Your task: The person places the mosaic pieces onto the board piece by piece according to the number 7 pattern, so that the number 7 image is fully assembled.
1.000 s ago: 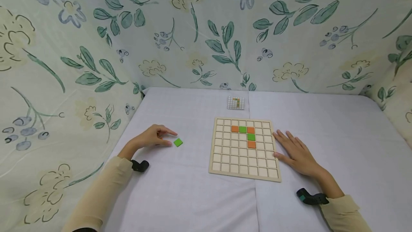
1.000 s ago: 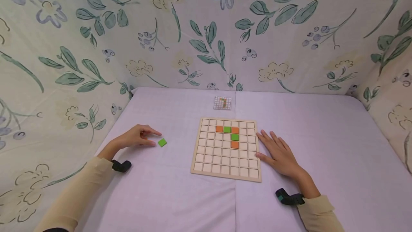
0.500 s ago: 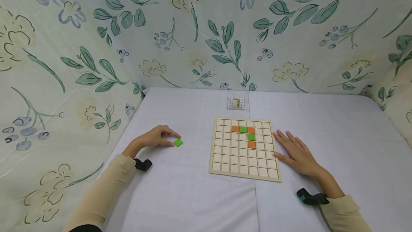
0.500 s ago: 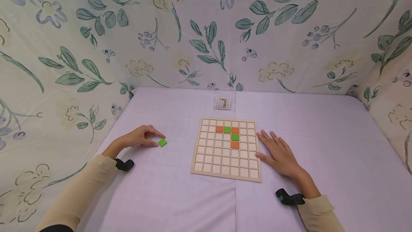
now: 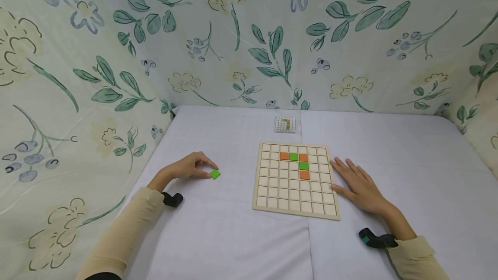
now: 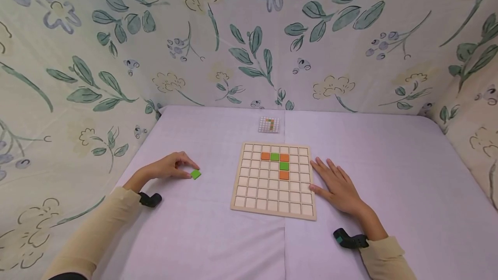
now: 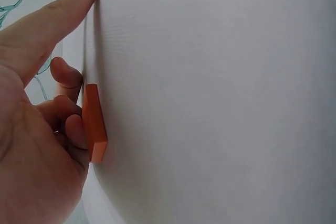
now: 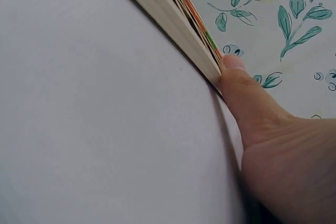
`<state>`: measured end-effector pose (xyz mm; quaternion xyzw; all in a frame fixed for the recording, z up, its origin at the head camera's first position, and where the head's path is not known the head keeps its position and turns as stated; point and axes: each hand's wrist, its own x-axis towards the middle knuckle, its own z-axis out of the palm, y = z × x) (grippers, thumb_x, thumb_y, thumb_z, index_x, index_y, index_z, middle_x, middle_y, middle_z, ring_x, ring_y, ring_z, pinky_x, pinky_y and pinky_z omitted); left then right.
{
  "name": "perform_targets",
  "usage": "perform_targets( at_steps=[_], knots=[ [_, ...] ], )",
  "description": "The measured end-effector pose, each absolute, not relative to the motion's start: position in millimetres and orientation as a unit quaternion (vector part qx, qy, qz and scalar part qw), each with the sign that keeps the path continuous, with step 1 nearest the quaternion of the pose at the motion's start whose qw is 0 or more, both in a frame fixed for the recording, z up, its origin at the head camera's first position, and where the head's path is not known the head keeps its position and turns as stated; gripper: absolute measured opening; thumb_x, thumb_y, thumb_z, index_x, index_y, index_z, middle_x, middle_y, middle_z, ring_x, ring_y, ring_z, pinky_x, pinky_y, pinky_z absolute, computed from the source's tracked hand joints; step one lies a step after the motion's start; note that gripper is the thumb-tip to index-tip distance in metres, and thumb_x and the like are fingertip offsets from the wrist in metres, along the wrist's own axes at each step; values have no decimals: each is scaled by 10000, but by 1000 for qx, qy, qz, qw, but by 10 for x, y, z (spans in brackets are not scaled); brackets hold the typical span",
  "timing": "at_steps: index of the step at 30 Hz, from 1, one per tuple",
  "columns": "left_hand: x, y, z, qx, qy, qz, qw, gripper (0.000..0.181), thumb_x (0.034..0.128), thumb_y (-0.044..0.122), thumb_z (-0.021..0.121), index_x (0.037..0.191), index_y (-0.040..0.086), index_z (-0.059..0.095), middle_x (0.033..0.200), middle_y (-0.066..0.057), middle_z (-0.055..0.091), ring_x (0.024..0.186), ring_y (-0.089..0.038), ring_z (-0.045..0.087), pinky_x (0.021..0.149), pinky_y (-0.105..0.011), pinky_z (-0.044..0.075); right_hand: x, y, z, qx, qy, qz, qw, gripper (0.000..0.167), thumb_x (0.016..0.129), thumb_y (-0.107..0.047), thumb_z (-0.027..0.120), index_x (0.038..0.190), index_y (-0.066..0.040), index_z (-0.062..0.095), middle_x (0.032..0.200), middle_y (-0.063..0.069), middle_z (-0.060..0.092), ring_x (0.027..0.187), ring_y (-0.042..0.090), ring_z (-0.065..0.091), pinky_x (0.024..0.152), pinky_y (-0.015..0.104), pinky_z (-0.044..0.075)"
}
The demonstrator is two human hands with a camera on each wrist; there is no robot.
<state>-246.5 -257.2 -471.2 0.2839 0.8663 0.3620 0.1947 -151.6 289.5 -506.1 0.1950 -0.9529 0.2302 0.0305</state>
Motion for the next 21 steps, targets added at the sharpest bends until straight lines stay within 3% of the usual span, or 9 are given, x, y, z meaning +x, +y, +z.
perform_targets(
  at_steps=[7, 12, 15, 21],
  knots=[
    [-2435, -2564, -4661, 274, 868, 372, 183, 293, 879, 143, 780, 1165, 90, 744, 1072, -67, 650, 833, -223, 442, 721, -289, 351, -1519, 2895, -5071, 193, -953, 229, 31, 770, 979, -399, 627, 1580, -81, 266, 1600, 218, 233, 1475, 444, 95, 1143, 608, 27],
    [-2438, -2534, -4635, 259, 871, 390, 146, 312, 862, 151, 797, 1163, 94, 738, 904, -85, 594, 752, -250, 434, 655, -287, 350, -1516, 2896, -5075, 193, -954, 229, 30, 769, 981, -400, 625, 1581, -82, 263, 1601, 214, 232, 1475, 444, 95, 1144, 606, 26],
    [-2445, -2471, -4614, 250, 873, 396, 136, 312, 868, 191, 795, 1169, 131, 739, 888, -75, 519, 770, -225, 403, 632, -293, 337, -1516, 2896, -5072, 192, -954, 228, 32, 771, 980, -398, 627, 1582, -84, 261, 1600, 216, 234, 1475, 444, 96, 1144, 606, 26],
    [-2368, -2195, -4515, 224, 868, 426, 124, 304, 888, 157, 775, 1177, 81, 724, 888, -83, 451, 799, -220, 379, 656, -314, 326, -1521, 2895, -5071, 191, -955, 227, 32, 769, 982, -402, 624, 1582, -84, 263, 1601, 214, 233, 1476, 441, 93, 1144, 605, 24]
  ],
)
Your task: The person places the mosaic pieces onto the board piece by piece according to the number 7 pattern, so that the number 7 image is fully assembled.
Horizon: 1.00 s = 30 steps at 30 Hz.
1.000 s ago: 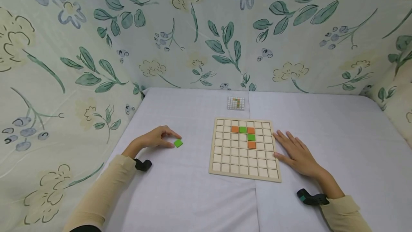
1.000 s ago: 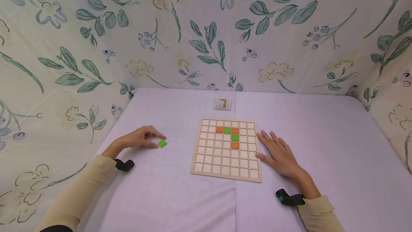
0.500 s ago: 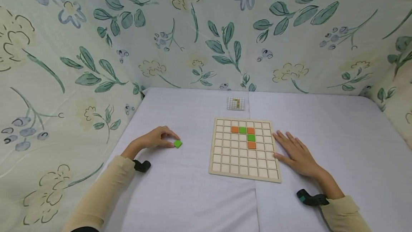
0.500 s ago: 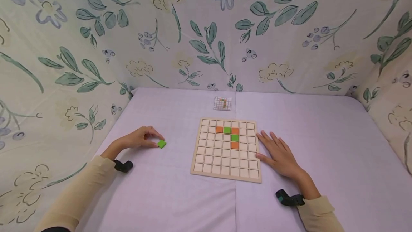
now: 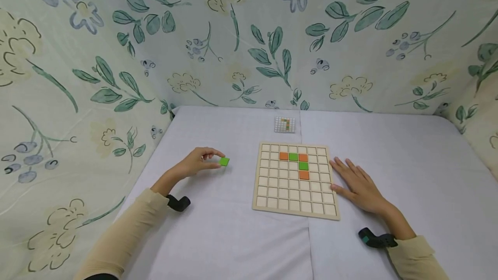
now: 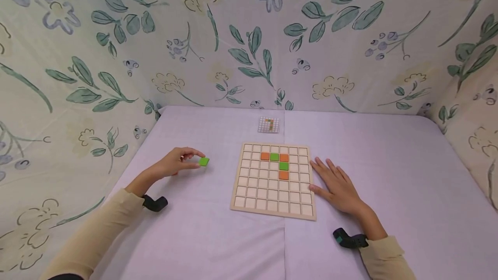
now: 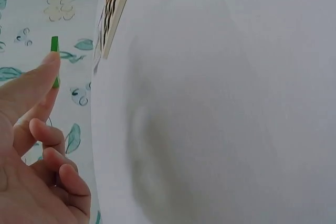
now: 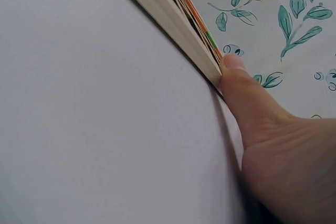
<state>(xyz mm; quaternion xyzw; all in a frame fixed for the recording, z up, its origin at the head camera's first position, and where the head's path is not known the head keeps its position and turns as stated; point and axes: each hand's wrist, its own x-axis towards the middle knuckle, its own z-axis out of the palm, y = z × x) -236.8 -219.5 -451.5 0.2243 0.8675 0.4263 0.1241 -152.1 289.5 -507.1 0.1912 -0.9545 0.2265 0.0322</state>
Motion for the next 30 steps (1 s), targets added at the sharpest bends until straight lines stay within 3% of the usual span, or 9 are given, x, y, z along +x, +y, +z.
perform_targets(
  at_steps=[14, 24, 30],
  knots=[
    [-2164, -1420, -4447, 179, 872, 441, 118, 315, 864, 177, 803, 1166, 118, 734, 868, -80, 414, 826, -195, 362, 690, -316, 290, -1525, 2896, -5084, 192, -955, 223, 31, 771, 983, -405, 621, 1583, -83, 258, 1604, 212, 225, 1476, 444, 88, 1146, 604, 18],
    [-2119, -775, -4535, 237, 846, 462, 125, 307, 846, 176, 821, 1131, 87, 749, 817, -158, 418, 756, -201, 369, 627, -246, 289, -1525, 2902, -5095, 193, -954, 227, 31, 762, 986, -401, 616, 1579, -76, 264, 1602, 217, 227, 1477, 444, 84, 1144, 609, 14],
    [-2098, -509, -4593, 251, 842, 459, 131, 300, 827, 191, 839, 1099, 95, 756, 829, -204, 468, 716, -136, 367, 621, -231, 303, -1524, 2901, -5093, 194, -953, 231, 34, 756, 989, -395, 612, 1579, -76, 264, 1600, 221, 227, 1477, 444, 78, 1146, 604, -1]
  ],
)
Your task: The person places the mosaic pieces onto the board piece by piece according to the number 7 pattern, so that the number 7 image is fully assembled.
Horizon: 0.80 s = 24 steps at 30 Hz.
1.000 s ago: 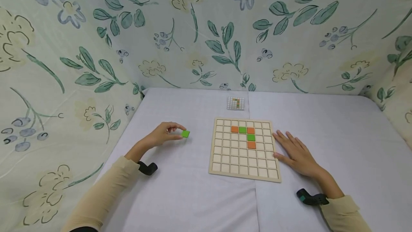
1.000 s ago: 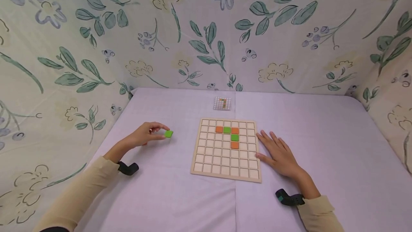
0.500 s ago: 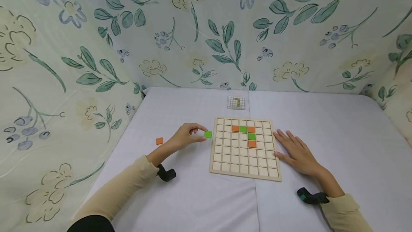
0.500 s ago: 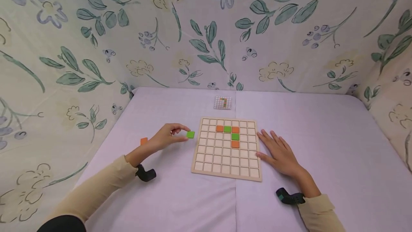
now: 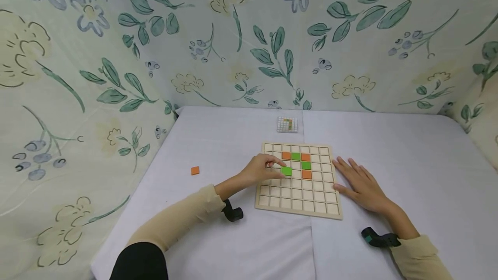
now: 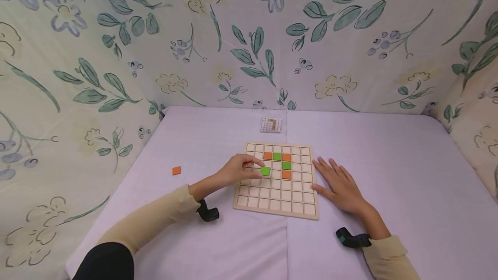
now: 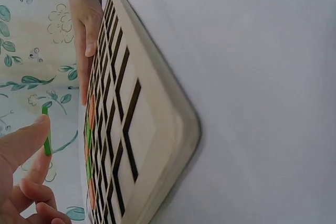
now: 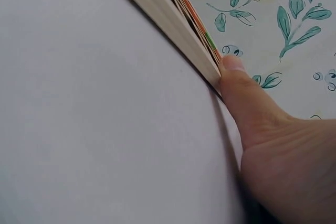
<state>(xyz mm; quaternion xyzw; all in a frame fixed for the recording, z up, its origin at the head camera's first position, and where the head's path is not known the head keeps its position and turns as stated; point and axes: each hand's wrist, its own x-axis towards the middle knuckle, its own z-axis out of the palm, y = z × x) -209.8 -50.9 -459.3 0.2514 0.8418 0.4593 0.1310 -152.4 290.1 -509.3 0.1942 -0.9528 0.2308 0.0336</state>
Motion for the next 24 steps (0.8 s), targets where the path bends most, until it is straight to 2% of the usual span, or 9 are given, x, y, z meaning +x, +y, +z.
perform_targets(
  at_steps=[4, 10, 17, 24],
  knots=[
    [-2062, -399, -4639, 247, 843, 458, 136, 299, 820, 199, 847, 1090, 103, 761, 788, -151, 464, 665, -107, 343, 605, -226, 307, -1519, 2910, -5093, 195, -953, 230, 34, 757, 987, -394, 616, 1581, -85, 263, 1601, 218, 229, 1478, 442, 81, 1148, 599, 1],
    [-2031, -249, -4678, 257, 846, 449, 127, 295, 812, 206, 853, 1080, 113, 770, 722, -13, 416, 685, -76, 361, 619, -211, 321, -1517, 2917, -5097, 195, -953, 230, 34, 762, 983, -397, 622, 1582, -91, 264, 1604, 209, 229, 1479, 437, 85, 1151, 593, 4],
    [-1985, -97, -4693, 267, 847, 441, 131, 316, 799, 251, 861, 1075, 124, 776, 699, -9, 436, 682, -61, 379, 626, -202, 335, -1521, 2920, -5107, 197, -953, 227, 40, 766, 979, -395, 627, 1582, -93, 264, 1598, 216, 240, 1477, 440, 94, 1149, 597, 13],
    [-1968, -3, -4741, 261, 863, 412, 130, 321, 782, 320, 870, 1057, 179, 782, 665, 64, 421, 649, -52, 375, 585, -190, 310, -1527, 2913, -5106, 196, -954, 226, 38, 774, 978, -400, 627, 1586, -96, 255, 1601, 214, 232, 1479, 435, 86, 1151, 592, 5]
  ],
)
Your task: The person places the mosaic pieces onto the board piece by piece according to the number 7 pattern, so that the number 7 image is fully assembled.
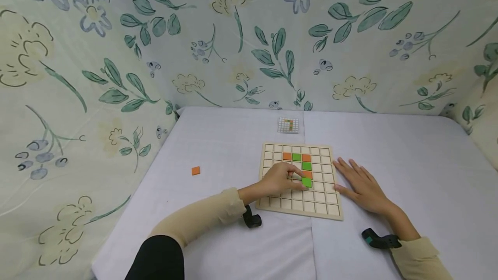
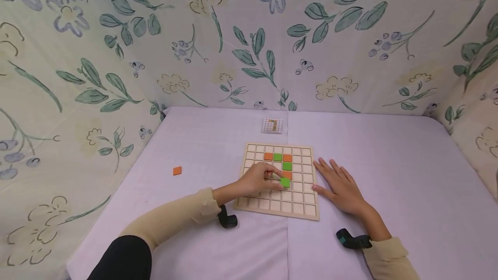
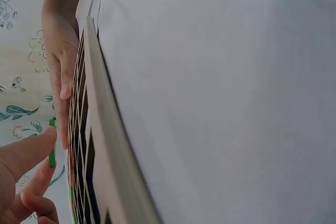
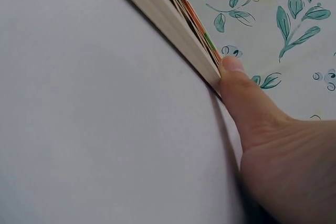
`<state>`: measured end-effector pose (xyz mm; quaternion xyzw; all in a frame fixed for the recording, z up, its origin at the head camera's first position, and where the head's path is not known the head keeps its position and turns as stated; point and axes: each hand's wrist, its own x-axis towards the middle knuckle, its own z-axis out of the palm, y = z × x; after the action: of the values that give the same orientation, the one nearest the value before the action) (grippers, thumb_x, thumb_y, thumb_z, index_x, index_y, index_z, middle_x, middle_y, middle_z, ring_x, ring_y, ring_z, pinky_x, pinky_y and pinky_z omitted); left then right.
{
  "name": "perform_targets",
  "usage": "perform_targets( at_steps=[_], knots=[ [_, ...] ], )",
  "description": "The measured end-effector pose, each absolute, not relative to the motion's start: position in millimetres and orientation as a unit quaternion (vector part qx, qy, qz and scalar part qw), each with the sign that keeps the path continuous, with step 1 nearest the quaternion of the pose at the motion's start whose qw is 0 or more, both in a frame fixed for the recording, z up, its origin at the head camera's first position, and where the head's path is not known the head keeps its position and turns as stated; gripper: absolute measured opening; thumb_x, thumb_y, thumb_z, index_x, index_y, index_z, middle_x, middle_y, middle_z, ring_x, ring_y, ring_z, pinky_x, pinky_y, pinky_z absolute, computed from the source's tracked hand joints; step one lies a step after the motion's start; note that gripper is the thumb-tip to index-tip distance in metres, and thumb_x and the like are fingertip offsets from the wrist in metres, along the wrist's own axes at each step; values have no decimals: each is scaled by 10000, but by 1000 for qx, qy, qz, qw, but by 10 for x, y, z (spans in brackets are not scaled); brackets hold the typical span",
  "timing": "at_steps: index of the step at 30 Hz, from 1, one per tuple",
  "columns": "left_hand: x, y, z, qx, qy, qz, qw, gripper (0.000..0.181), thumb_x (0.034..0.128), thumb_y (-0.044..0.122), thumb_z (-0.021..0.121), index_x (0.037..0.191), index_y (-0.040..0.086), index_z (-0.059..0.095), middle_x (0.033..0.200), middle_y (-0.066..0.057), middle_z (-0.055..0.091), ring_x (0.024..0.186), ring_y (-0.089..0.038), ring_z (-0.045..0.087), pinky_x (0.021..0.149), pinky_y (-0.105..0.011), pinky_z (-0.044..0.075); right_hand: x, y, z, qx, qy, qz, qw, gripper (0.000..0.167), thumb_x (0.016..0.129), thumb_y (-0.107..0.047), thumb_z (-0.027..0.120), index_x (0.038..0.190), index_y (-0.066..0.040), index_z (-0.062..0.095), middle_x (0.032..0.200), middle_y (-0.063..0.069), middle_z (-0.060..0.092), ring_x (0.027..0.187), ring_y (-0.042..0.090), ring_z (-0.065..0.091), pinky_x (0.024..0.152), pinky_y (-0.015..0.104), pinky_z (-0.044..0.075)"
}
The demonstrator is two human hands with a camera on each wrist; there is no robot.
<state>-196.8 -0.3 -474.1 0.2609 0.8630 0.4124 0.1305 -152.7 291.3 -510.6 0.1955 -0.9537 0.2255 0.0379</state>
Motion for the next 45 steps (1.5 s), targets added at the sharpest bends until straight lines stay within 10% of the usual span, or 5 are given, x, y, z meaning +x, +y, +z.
perform_targets(
  at_steps=[45],
  knots=[
    [-2002, 82, -4712, 217, 872, 409, 156, 278, 739, 286, 908, 986, 235, 790, 717, 31, 470, 658, -81, 405, 578, -216, 331, -1517, 2906, -5083, 199, -953, 224, 44, 764, 978, -390, 629, 1581, -93, 267, 1596, 221, 242, 1475, 439, 103, 1152, 589, 16]
  ],
)
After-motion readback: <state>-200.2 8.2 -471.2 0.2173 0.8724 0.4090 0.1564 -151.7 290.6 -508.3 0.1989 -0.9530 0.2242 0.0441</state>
